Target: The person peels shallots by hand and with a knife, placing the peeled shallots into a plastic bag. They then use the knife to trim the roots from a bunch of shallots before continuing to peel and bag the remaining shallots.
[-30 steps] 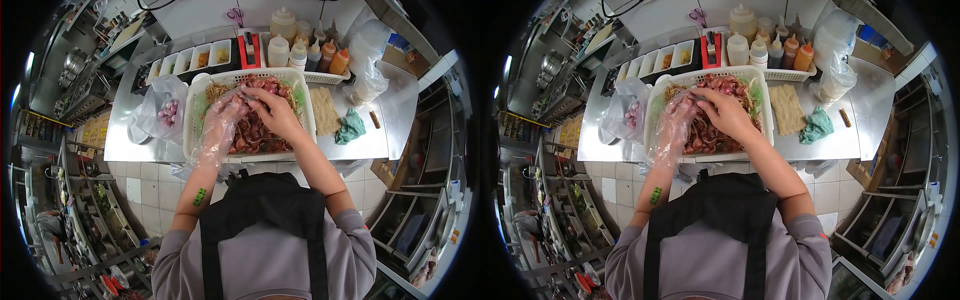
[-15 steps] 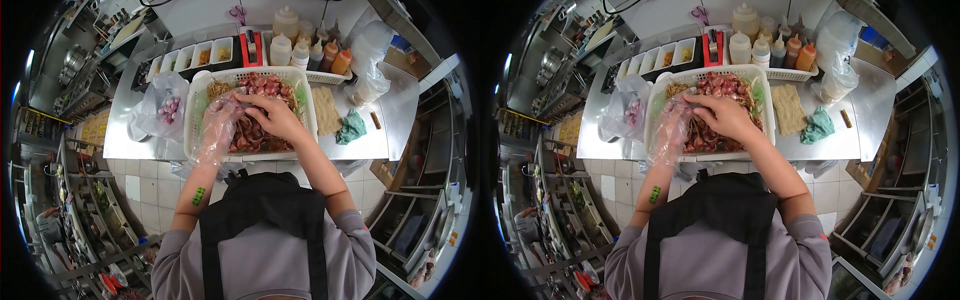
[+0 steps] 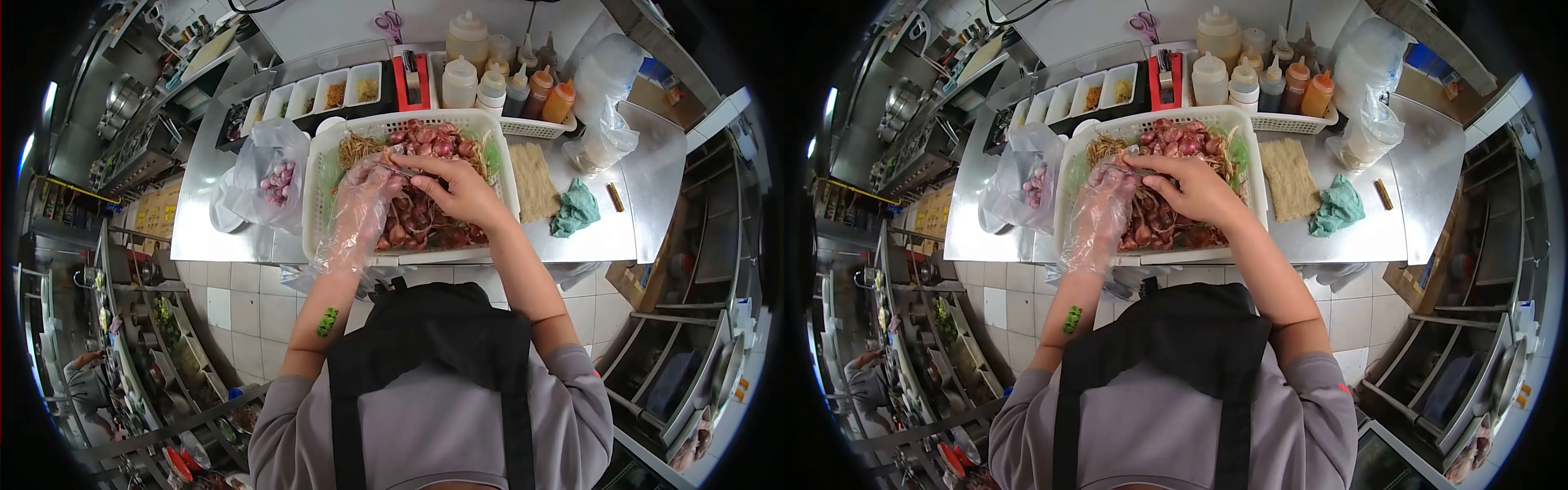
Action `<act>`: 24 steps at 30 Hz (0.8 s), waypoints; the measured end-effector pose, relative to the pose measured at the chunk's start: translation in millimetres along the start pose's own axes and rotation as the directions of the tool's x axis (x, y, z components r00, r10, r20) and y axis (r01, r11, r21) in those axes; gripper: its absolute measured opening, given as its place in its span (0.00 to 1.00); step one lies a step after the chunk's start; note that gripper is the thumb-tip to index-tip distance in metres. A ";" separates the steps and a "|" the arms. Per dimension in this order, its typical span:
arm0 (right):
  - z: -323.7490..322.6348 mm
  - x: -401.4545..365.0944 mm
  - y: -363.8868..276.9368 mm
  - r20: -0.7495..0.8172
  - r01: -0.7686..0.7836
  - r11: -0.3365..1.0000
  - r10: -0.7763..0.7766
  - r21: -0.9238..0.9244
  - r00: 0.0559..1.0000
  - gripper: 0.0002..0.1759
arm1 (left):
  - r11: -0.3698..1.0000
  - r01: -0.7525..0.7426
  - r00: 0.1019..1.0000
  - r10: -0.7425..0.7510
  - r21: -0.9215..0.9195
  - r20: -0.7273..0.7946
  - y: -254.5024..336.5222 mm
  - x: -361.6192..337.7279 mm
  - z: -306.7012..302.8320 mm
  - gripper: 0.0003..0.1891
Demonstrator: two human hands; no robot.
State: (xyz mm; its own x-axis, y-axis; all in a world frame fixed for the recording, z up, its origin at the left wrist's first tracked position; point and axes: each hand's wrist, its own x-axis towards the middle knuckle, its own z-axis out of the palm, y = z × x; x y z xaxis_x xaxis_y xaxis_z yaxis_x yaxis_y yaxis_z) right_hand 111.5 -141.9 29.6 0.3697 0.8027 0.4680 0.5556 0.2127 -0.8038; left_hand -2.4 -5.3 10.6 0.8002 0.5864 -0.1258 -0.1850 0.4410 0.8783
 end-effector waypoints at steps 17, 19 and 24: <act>7.4 0.7 -4.6 -0.072 -0.027 0.983 0.014 -0.182 0.997 0.15 | 0.995 -0.059 0.998 0.057 0.075 0.026 7.9 -4.9 10.0 0.13; 9.1 -0.5 2.6 -0.077 -0.055 0.998 0.052 -0.036 0.996 0.15 | 0.997 -0.061 0.996 0.057 0.049 0.065 7.2 -4.1 8.7 0.13; -0.8 -1.4 10.4 -0.050 -0.170 0.977 0.178 0.127 0.983 0.15 | 0.998 0.013 0.998 -0.017 0.055 0.065 7.7 -8.6 10.0 0.12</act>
State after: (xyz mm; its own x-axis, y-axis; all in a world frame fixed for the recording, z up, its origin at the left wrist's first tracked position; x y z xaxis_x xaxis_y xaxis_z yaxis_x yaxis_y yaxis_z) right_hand 117.4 -141.2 20.9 0.4992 0.7989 0.3353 0.3850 0.1421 -0.9119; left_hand -5.0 -13.7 23.0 0.8384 0.5338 -0.1104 -0.1429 0.4107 0.9005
